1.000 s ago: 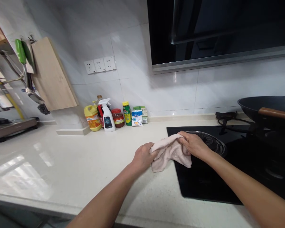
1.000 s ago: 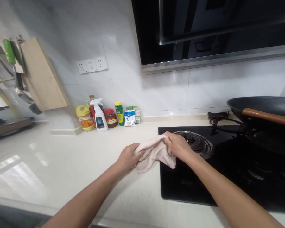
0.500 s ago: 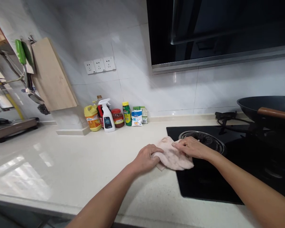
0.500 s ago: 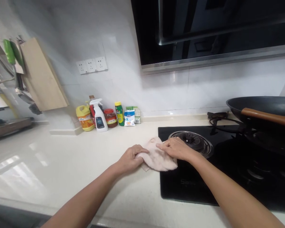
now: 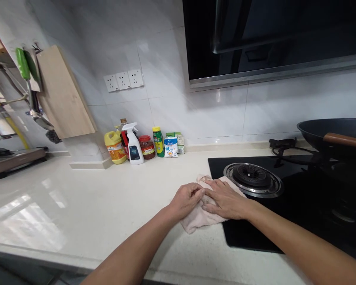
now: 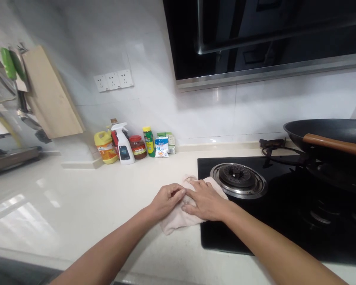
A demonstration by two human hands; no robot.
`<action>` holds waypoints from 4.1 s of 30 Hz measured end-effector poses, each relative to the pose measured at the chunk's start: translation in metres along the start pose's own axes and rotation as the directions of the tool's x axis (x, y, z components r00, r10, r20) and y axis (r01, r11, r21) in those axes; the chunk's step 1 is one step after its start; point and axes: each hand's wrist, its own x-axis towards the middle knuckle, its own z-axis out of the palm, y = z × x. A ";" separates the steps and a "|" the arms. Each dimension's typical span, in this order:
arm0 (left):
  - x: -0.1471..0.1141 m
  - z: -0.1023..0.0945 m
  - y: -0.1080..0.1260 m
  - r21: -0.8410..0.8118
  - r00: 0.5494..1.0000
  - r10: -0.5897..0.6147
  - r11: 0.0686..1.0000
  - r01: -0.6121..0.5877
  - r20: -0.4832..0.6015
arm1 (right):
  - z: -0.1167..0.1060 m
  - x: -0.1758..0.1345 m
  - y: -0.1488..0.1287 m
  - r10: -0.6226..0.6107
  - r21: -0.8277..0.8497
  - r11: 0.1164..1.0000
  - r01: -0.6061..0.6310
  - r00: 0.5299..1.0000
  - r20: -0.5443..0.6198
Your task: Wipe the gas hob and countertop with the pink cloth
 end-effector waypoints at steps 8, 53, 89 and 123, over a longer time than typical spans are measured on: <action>-0.002 0.006 0.003 0.096 0.996 -0.025 0.995 0.033 -0.083 | 0.011 0.014 0.030 0.101 -0.009 0.995 -0.102 0.994 -0.034; -0.009 -0.001 0.006 0.369 0.991 0.102 0.927 -0.063 -0.087 | 0.019 -0.076 -0.044 0.050 0.157 0.987 -0.040 0.997 -0.065; -0.014 0.004 0.007 0.458 0.988 0.079 0.879 -0.131 0.130 | 0.032 0.109 0.102 0.503 -0.183 0.825 -0.534 0.843 -0.193; -0.011 0.012 0.010 0.353 0.995 0.092 0.931 -0.095 0.027 | 0.017 -0.100 0.044 0.396 -0.088 0.904 -0.417 0.898 -0.190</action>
